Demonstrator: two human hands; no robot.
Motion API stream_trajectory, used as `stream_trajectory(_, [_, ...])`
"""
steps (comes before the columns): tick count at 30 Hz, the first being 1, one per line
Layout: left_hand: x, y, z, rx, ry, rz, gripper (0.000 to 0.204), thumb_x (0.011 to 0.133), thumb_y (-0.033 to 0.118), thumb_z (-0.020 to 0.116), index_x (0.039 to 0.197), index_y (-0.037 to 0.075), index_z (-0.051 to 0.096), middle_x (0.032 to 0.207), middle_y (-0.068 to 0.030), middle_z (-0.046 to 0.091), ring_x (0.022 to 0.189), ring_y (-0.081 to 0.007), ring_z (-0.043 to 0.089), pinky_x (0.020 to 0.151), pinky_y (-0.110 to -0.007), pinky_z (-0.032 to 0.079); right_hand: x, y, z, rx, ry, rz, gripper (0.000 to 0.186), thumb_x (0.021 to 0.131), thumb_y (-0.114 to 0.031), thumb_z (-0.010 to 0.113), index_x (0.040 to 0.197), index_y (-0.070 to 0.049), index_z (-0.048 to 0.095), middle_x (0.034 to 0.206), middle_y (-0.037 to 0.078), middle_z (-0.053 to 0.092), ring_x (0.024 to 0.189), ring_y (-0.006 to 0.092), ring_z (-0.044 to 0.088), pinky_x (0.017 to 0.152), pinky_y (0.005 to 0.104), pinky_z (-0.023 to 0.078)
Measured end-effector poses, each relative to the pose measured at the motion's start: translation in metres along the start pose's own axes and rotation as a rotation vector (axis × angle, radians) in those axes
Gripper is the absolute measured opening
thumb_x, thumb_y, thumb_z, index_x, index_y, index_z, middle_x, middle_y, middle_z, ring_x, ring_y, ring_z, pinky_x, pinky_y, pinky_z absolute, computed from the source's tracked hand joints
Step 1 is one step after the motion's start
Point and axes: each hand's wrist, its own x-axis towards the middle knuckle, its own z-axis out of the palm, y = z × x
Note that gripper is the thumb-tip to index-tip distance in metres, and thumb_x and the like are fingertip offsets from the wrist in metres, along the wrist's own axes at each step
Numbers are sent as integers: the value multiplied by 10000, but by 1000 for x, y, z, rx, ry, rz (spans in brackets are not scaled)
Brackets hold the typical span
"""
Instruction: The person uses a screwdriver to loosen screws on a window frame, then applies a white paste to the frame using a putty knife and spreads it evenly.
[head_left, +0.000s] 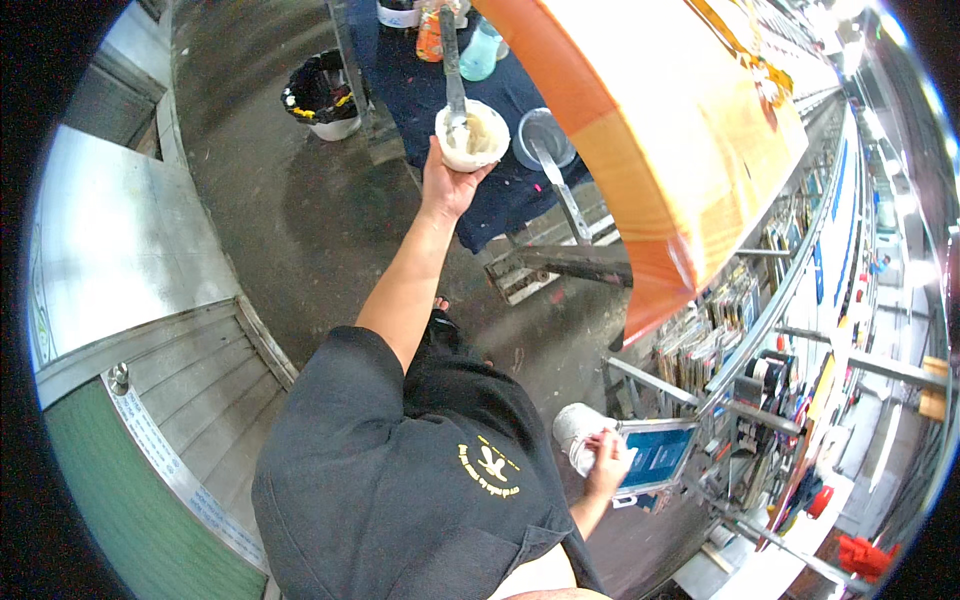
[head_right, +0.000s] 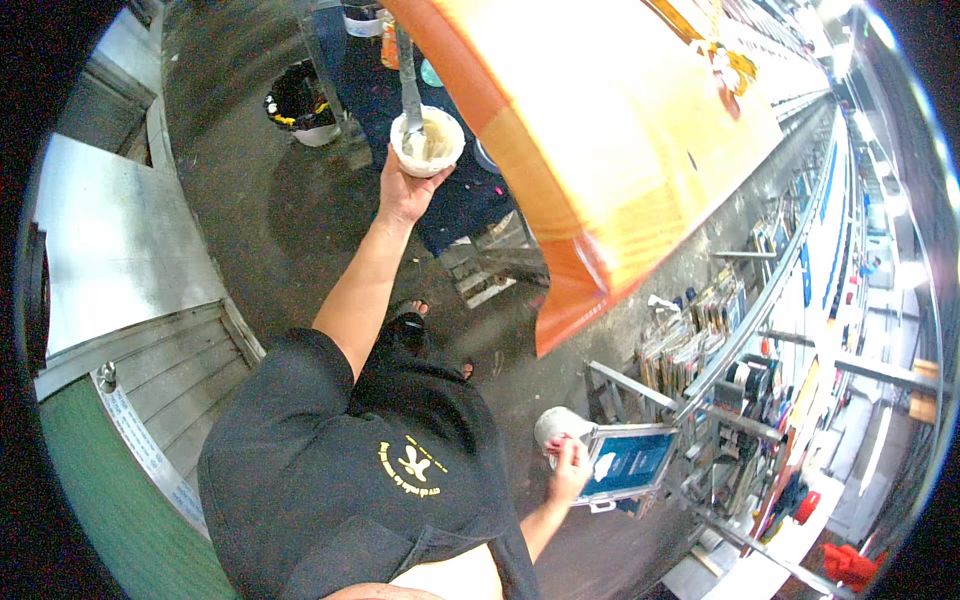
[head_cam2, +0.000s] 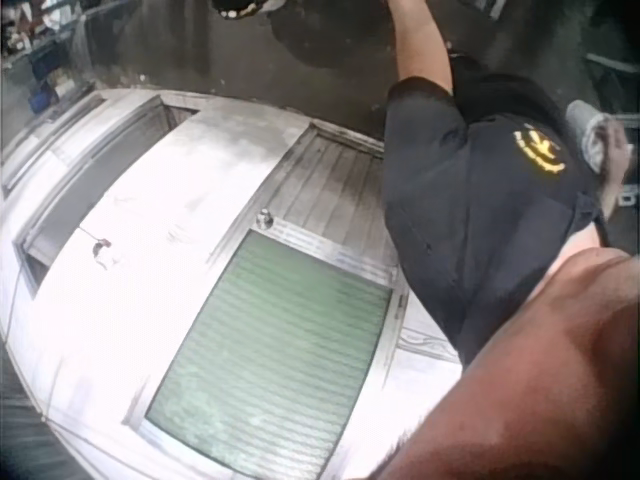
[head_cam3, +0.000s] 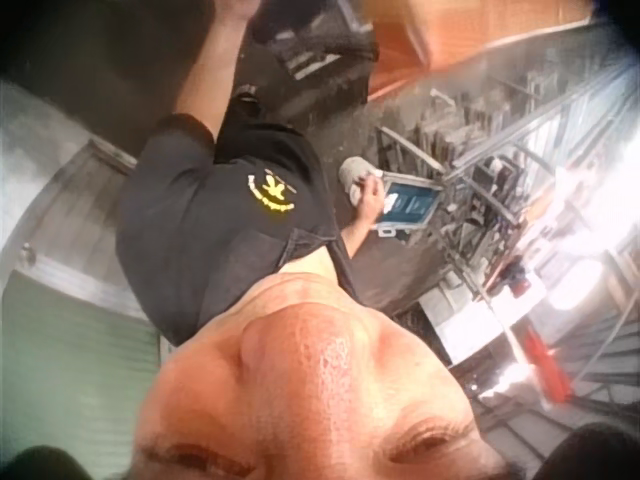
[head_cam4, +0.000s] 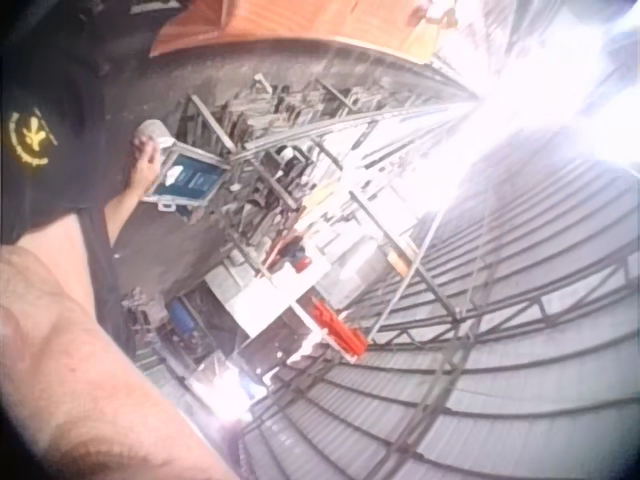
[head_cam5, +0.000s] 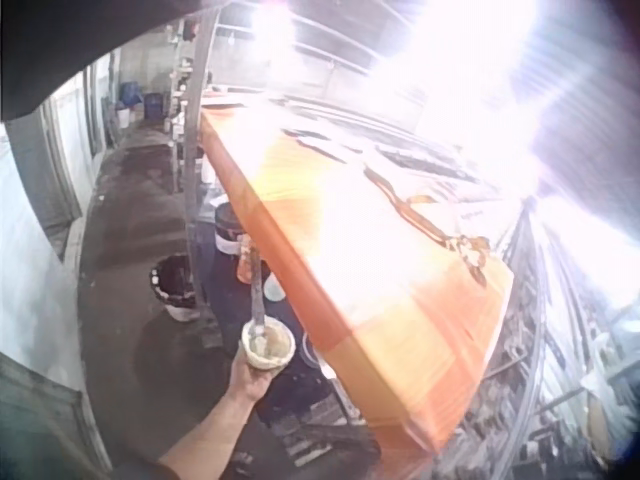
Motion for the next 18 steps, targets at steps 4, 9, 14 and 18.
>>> stream_trajectory(4, [10, -5, 13, -5, 19, -6, 615, 1073, 557, 329, 1496, 119, 415, 1477, -132, 519, 1327, -375, 536, 1058, -612, 466, -11, -182, 5, 184, -7, -601, 395, 982, -343, 685, 1154, 11, 650, 967, 136, 696, 856, 235, 681, 781, 382, 558])
stream_trajectory(9, [24, -12, -20, 21, -9, 44, 620, 1039, 572, 434, 1494, 152, 418, 1473, -101, 526, 1311, -332, 552, 1045, -561, 497, -36, -299, -30, 1086, -1084, -1126, 288, 933, -145, 682, 1195, -44, 622, 1043, 65, 634, 930, 247, 647, 774, 396, 558])
stream_trajectory(14, [24, -15, -14, 80, 135, 26, 570, 1059, 547, 405, 1475, 158, 434, 1446, -101, 542, 1265, -328, 583, 1007, -564, 523, -90, -406, 56, 628, -899, -1690, 353, 895, 2, 672, 1237, -78, 631, 1198, 15, 599, 1061, 225, 626, 839, 412, 567])
stream_trajectory(18, [25, -5, 11, 394, 383, -21, 469, 1089, 449, 397, 1434, 140, 474, 1325, -109, 613, 1130, -292, 660, 856, -505, 609, -99, -406, 76, 682, -696, -1654, 322, 898, -5, 669, 1212, -71, 639, 1226, 17, 575, 1089, 217, 617, 894, 440, 558])
